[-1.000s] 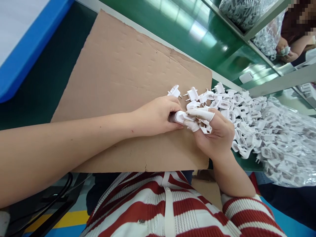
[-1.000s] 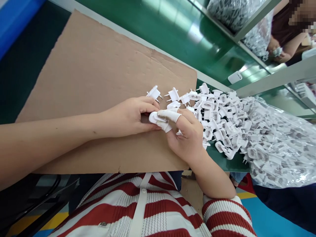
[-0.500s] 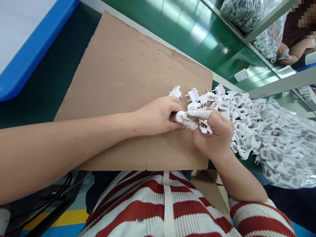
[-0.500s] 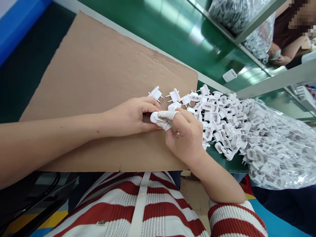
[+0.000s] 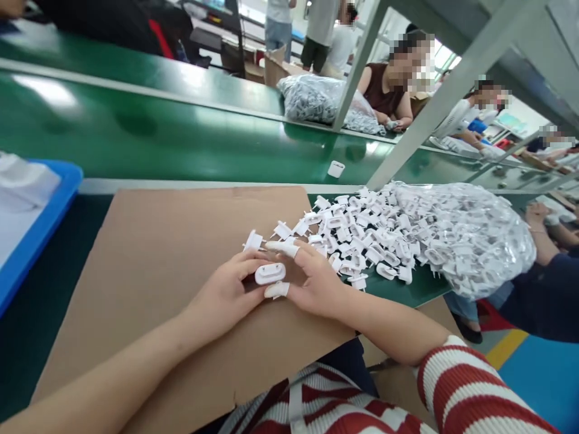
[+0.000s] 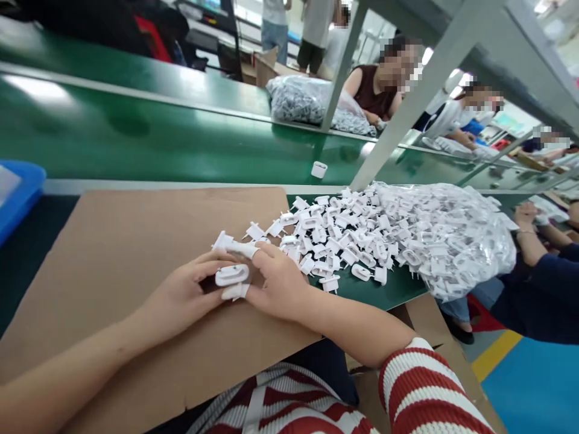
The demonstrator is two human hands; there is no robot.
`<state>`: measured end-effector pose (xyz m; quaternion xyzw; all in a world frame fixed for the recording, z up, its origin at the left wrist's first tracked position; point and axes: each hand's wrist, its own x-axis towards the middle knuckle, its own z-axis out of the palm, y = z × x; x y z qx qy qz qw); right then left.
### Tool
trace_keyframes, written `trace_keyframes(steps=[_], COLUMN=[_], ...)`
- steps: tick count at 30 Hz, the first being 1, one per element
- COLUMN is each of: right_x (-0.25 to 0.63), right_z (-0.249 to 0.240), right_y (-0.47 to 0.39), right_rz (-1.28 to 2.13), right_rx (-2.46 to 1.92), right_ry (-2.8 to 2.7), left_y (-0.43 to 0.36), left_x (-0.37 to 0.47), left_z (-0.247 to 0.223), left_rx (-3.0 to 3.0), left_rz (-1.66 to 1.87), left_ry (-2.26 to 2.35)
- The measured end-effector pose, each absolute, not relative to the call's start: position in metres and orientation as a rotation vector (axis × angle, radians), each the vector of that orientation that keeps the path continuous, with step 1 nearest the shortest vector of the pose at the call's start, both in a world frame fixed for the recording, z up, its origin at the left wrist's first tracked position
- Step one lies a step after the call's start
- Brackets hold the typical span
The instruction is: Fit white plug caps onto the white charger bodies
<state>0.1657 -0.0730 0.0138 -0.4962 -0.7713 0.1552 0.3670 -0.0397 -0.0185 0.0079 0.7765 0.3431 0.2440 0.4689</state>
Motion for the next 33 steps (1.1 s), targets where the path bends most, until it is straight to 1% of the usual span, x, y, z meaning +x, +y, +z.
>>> trace_keyframes(steps=[4,7,9,13,18,23,25,29,31,33], right_x=[0.171,0.172,0.170,0.169,0.170,0.169,0.169,0.168,0.168,0.170], right_z=[0.016,0.022,0.028,0.034,0.025,0.022,0.023,0.024,0.024,0.021], right_y=[-0.073,-0.075,-0.076,-0.083,-0.085,-0.084,-0.083,-0.082,-0.081,-0.078], right_rz=[0.398,0.348,0.354,0.368,0.240,0.252,0.304,0.421,0.535,0.594], right_rx=[-1.134,-1.044,-1.004,-1.007,-0.995,-0.965,-0.990,-1.047,-1.016,-1.023], right_ry=[-1.931,-1.857,-1.812,-1.798,-1.857,-1.876,-1.834,-1.700,-1.750,-1.836], left_y=[-0.027,-0.029,-0.030,-0.037,-0.039,-0.037,-0.036,-0.043,-0.050,-0.054], left_x=[-0.045,-0.048,-0.048,-0.041,-0.032,-0.030,-0.036,-0.054,-0.066,-0.081], left_z=[0.016,0.022,0.025,0.028,0.023,0.027,0.036,0.061,0.067,0.068], left_rx=[1.750,1.498,1.433,1.372,1.302,1.158,1.224,1.682,1.852,1.879], left_rz=[0.607,0.539,0.503,0.553,0.666,0.585,0.562,0.563,0.569,0.637], left_ry=[0.798,0.677,0.645,0.602,0.606,0.678,0.691,0.599,0.656,0.807])
